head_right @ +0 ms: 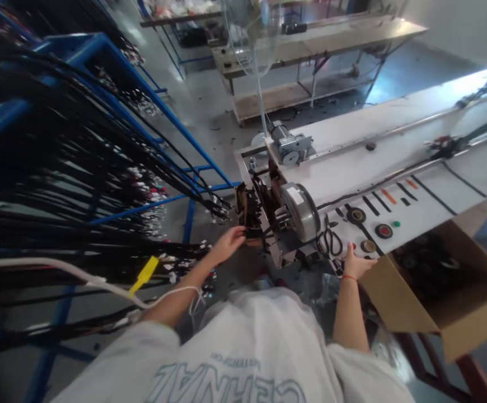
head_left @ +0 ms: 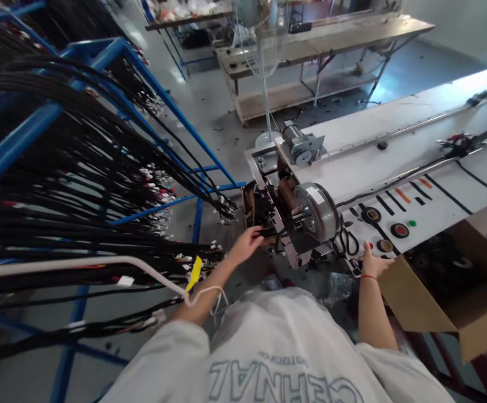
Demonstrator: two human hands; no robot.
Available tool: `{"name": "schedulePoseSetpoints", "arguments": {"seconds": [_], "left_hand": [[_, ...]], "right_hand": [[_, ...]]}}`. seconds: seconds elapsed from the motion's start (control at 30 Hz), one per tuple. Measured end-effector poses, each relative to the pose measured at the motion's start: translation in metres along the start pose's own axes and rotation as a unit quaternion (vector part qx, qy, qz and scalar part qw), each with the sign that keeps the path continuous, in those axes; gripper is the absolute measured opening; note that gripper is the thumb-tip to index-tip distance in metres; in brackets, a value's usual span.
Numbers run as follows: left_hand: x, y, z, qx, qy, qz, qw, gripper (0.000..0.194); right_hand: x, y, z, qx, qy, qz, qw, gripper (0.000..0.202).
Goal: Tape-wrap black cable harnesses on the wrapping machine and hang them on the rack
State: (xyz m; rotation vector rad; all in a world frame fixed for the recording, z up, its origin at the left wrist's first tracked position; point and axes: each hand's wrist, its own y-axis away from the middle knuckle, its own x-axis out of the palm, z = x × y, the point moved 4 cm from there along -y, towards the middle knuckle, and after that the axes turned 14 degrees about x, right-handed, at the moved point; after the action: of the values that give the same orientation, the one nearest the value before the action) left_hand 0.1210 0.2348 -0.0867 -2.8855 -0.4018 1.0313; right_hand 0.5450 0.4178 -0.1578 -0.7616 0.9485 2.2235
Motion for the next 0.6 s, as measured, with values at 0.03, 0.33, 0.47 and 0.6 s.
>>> {"name": "schedulePoseSetpoints", "arguments": {"seconds": [0.03,0.33,0.47,0.6], "left_hand": [[0.025,-0.009,0.004,0.01,0.033,0.035,0.999,0.036],[0.08,-0.05,0.016,0.025,0.106,0.108,0.988,0.037],[0.071,-0.052,0.01,0.026,0.127,0.099,0.987,0.04],[0.074,-0.054,0.009,0.047,0.14,0.145,0.978,0.04]], "right_hand": [[0.001,0.001,0.0,0.001,-0.012,-0.015,1.0,0.116],[-0.002,0.01,0.002,0.036,0.008,-0.084,0.996,0.106],[-0.001,0.01,0.002,0.039,0.008,-0.082,0.996,0.103],[-0.001,0.006,-0.001,0.028,0.004,-0.087,0.996,0.095]]}}
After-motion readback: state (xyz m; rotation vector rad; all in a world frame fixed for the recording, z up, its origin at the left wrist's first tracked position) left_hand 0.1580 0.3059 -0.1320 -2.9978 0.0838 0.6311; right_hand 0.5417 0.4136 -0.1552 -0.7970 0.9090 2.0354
